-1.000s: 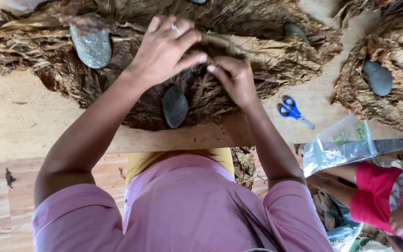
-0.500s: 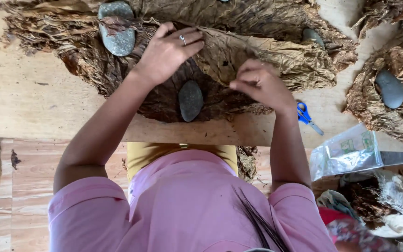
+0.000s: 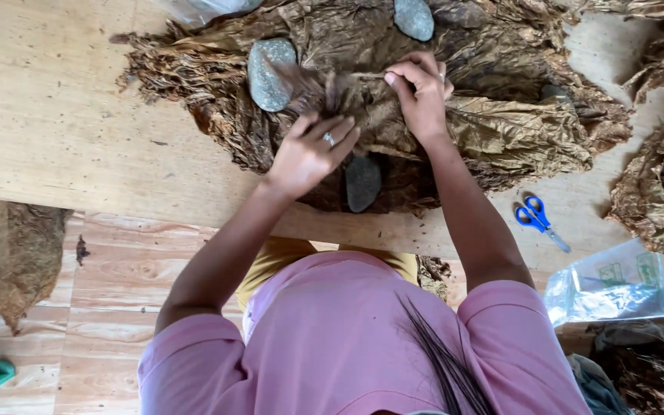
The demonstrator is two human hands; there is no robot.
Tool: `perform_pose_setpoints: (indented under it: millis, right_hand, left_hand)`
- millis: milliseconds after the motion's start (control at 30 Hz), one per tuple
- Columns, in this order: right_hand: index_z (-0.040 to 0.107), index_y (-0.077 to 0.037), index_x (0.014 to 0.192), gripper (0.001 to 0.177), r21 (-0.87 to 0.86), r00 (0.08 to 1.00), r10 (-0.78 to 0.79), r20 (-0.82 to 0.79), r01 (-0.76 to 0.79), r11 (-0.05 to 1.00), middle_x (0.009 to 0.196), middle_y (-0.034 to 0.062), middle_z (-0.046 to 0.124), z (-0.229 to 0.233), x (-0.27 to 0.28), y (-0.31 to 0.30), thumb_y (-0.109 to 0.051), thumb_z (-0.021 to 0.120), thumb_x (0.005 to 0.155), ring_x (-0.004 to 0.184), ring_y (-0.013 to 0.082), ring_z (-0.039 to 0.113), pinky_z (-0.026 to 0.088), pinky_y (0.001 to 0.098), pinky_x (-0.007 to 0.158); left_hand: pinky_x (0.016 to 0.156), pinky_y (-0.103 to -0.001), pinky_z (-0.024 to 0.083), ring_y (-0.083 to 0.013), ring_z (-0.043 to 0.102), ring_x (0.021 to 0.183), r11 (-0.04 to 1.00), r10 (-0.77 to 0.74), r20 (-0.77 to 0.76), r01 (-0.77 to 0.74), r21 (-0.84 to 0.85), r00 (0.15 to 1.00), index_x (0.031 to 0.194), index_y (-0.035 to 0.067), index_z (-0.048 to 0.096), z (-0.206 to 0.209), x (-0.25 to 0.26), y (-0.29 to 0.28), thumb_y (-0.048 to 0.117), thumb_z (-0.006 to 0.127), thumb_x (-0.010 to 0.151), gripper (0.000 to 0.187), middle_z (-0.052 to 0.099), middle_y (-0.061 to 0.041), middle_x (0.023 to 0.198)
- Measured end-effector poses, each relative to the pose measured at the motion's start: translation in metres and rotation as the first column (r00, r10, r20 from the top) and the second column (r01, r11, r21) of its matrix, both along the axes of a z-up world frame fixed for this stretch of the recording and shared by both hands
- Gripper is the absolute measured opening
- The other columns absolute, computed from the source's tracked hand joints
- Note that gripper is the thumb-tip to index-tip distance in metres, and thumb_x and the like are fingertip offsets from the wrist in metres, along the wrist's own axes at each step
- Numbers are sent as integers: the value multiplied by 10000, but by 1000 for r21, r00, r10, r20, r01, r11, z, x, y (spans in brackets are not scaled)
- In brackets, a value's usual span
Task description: The person places and adjusts several smooth stones on a large dried leaf spread on a wooden table. They repeatedly lift, reposition, and press the stones to arrange them in a pattern across the leaf surface.
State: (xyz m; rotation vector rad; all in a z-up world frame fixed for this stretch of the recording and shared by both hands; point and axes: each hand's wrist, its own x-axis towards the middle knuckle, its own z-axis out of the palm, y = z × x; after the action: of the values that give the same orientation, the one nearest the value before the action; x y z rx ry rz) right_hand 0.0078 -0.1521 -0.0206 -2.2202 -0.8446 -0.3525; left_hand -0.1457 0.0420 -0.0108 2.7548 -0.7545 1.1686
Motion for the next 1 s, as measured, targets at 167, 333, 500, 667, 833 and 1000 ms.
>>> perform_pose_setpoints:
  millis: [167,333,500,667,833,1000]
  right_hand:
    - [710,-204,972,46,15,998,-62,8,62,998,1075,-60,521,-7,-6,4,-178,689,941,1004,206,442,227,407,799]
    - [713,-224,965,32,8,990,-88,106,88,996,1086,-74,533,-14,-4,2,-206,702,940,1003,212,428,246,423,808]
    - [688,-225,1021,83,-55,981,-93,173,104,993,1132,-46,511,5,-13,4,-215,694,939,1041,238,408,285,460,816]
    - [673,-192,1053,186,-61,955,0,298,19,998,1110,-1,585,21,-16,17,-193,732,877,1065,227,500,298,477,933]
    - [626,28,1110,216,10,802,567,186,-579,815,1011,155,687,54,-42,42,103,616,908,923,261,646,520,377,916]
    - [527,5,1290,346,-192,882,458,111,-433,881,1185,194,566,40,-17,58,-21,595,951,1130,338,540,471,509,999]
  left_hand:
    - [764,-283,518,-152,635,927,993,84,-128,-94,-76,988,1042,152,711,-19,-38,8,59,786,756,310,720,-4,1043]
    - [699,-305,689,-326,689,850,838,-38,-481,-235,-493,876,914,-1,662,22,-45,3,-291,460,630,454,677,-135,1005]
    - [859,-339,587,-290,645,927,643,-265,-367,-120,-756,892,996,-41,607,27,-39,3,-162,644,815,221,603,-159,1022]
    - [686,-263,561,-226,639,813,585,-242,-166,7,-811,956,1011,-24,571,51,12,2,-116,616,901,150,616,-154,953]
    - [1231,-398,448,-287,463,1446,333,-481,-72,106,-937,874,1496,183,289,57,48,8,-87,458,1075,528,282,-83,1568]
    - [800,-259,575,-202,601,931,477,-256,-161,-21,-879,953,1212,20,493,43,5,-2,-180,487,925,350,571,-125,1093]
